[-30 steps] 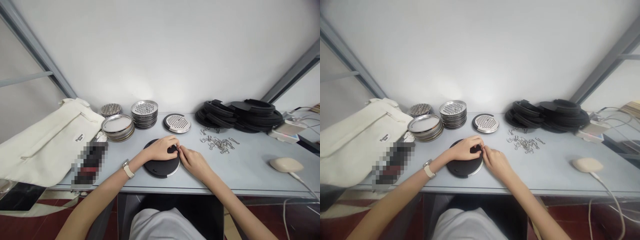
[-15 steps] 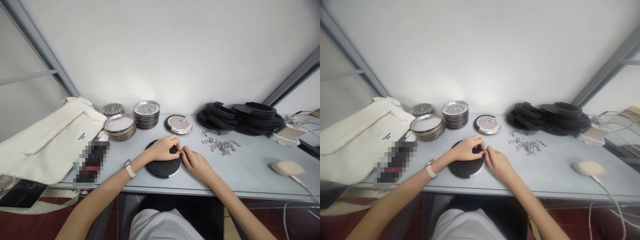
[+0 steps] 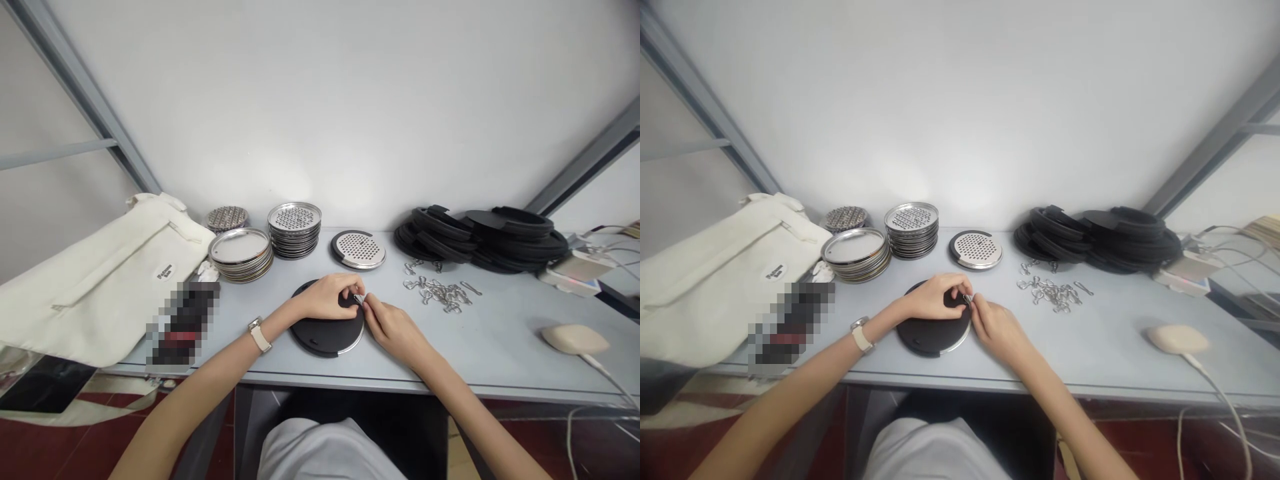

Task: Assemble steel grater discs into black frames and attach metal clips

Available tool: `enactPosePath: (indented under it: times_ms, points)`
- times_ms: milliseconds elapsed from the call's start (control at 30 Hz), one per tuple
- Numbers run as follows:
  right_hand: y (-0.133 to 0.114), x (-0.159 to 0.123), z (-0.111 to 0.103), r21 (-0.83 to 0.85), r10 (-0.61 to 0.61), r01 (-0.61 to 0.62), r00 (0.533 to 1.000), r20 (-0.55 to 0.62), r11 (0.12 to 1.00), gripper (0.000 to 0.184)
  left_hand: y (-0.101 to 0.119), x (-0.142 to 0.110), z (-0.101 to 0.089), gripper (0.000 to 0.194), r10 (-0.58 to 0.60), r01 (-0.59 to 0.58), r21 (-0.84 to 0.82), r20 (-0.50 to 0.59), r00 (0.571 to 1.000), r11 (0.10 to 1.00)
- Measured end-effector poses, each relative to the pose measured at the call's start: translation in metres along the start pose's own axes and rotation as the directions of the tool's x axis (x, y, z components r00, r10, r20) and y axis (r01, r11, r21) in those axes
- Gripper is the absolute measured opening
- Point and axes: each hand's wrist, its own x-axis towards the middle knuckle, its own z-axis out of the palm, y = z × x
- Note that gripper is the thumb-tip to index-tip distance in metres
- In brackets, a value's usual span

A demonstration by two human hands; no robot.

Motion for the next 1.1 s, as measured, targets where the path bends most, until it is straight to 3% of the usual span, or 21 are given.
enactPosePath:
  times_ms: [300,1100]
  points:
    - [-0.0019,0.0002,-0.0007,0.060,0.035,-0.035,0.999,0.005,0.998,0.018,-0.0019,0.0007,-0.0019,0.028,-0.047,0.047,-0.104,0.005,0.999,0.993]
    - [-0.0007,0.0003,0.0037,0.058,0.055,-0.054,0.998,-0.017,0.997,0.019,-0.0035,0.0007,-0.0013,0.028,-0.076,0.079,-0.117,0.026,0.997,0.990]
